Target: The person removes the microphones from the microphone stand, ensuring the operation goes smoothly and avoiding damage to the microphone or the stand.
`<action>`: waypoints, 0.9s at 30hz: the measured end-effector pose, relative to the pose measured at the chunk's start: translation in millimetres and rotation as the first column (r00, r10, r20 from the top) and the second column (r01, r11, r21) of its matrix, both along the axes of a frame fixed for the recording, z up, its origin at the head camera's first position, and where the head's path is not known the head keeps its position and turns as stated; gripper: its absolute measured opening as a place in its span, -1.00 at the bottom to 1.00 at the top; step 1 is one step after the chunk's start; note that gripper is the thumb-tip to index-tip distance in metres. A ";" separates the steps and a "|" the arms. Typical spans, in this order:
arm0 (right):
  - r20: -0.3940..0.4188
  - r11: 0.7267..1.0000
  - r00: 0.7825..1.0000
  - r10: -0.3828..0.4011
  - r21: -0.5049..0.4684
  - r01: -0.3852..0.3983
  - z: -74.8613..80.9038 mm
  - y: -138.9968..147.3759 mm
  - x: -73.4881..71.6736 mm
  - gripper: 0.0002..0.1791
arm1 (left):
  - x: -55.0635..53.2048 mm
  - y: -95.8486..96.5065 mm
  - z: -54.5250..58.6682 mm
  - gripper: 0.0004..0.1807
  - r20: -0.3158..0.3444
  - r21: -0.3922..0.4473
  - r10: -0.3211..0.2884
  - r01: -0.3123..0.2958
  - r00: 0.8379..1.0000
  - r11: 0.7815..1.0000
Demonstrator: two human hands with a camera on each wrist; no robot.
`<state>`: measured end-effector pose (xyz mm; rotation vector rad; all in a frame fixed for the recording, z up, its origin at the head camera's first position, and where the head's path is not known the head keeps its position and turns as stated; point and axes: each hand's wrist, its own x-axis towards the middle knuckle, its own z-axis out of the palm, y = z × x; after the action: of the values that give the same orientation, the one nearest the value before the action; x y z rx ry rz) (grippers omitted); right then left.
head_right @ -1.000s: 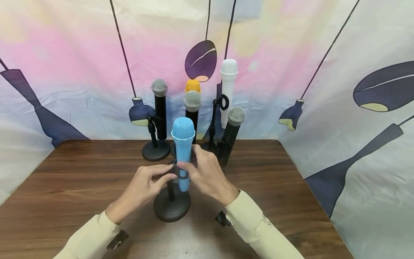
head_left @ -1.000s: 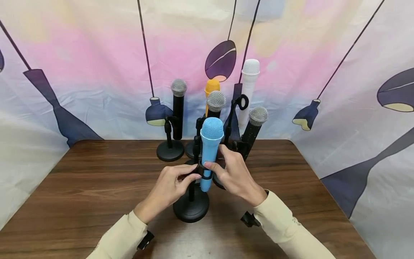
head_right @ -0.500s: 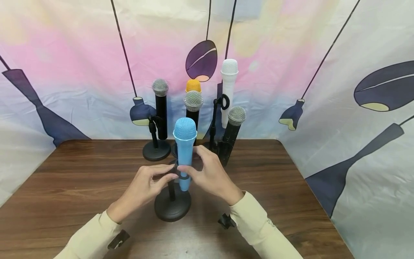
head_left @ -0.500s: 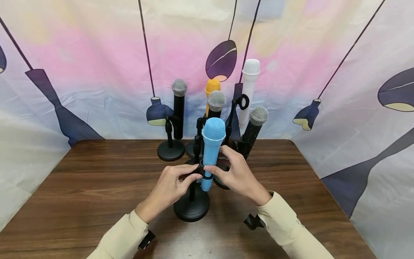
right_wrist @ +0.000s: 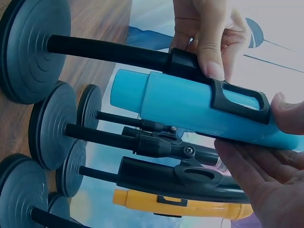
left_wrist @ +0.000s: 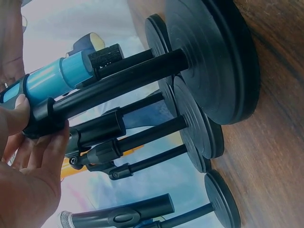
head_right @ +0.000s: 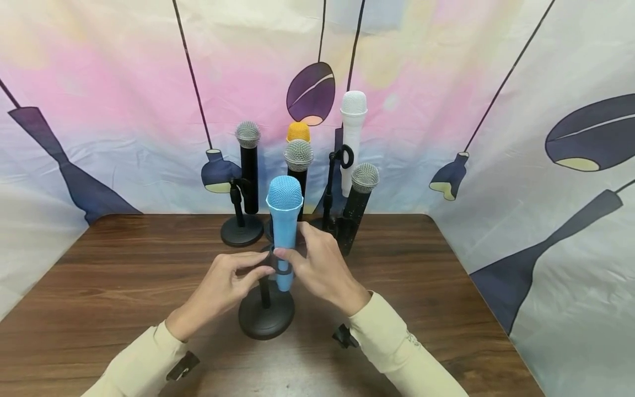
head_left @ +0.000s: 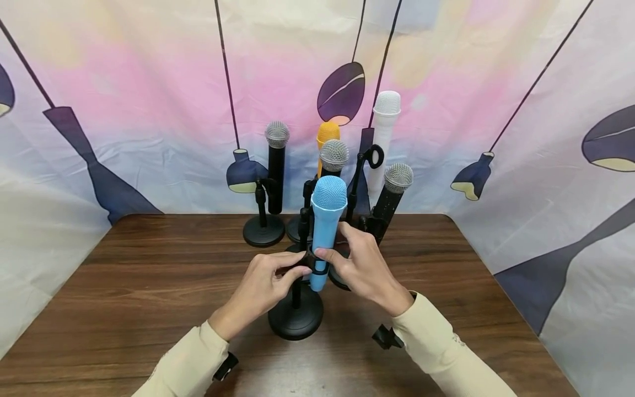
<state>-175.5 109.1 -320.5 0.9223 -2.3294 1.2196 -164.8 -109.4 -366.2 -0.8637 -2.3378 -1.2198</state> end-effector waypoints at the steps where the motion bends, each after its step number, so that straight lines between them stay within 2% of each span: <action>1: 0.017 1.000 1.000 0.010 -0.007 -0.010 0.2 -0.1 0.3 -0.64 | -0.2 -0.4 0.1 -0.61 -0.002 -0.001 0.001 -0.001 1.000 1.000; 6: 0.116 0.996 0.990 0.077 -0.063 -0.070 -0.5 1.6 0.1 -0.44 | -2.2 -1.9 1.4 -0.62 -0.023 -0.004 -0.007 0.007 1.000 1.000; 9: 0.139 0.992 0.985 0.103 -0.084 -0.092 -1.4 2.7 -1.6 -0.35 | -2.9 -2.1 2.2 -0.62 -0.023 -0.003 -0.011 0.011 1.000 1.000; 14: 0.114 0.994 0.991 0.077 -0.092 -0.066 -0.7 1.3 -3.3 -0.51 | -2.5 -1.6 2.0 -0.62 -0.022 0.002 -0.010 0.010 1.000 1.000; 18: 0.060 0.998 0.998 0.024 -0.054 -0.021 -0.3 0.0 -2.3 -0.62 | -1.7 -0.6 1.1 -0.61 -0.025 0.002 -0.009 0.009 1.000 1.000; 22: 0.017 1.000 1.000 -0.016 -0.005 0.016 1.0 -0.7 -0.3 -0.63 | -0.5 -0.2 1.0 -0.61 -0.015 0.001 -0.006 0.006 1.000 1.000; 27: 0.042 1.000 0.999 0.019 -0.001 -0.019 2.2 1.1 0.8 -0.57 | 0.4 -0.4 1.0 -0.62 -0.017 0.004 -0.010 0.011 1.000 1.000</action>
<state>-174.7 110.2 -318.3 0.9299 -2.3581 1.2588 -164.5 -109.8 -365.2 -0.8826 -2.3201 -1.2163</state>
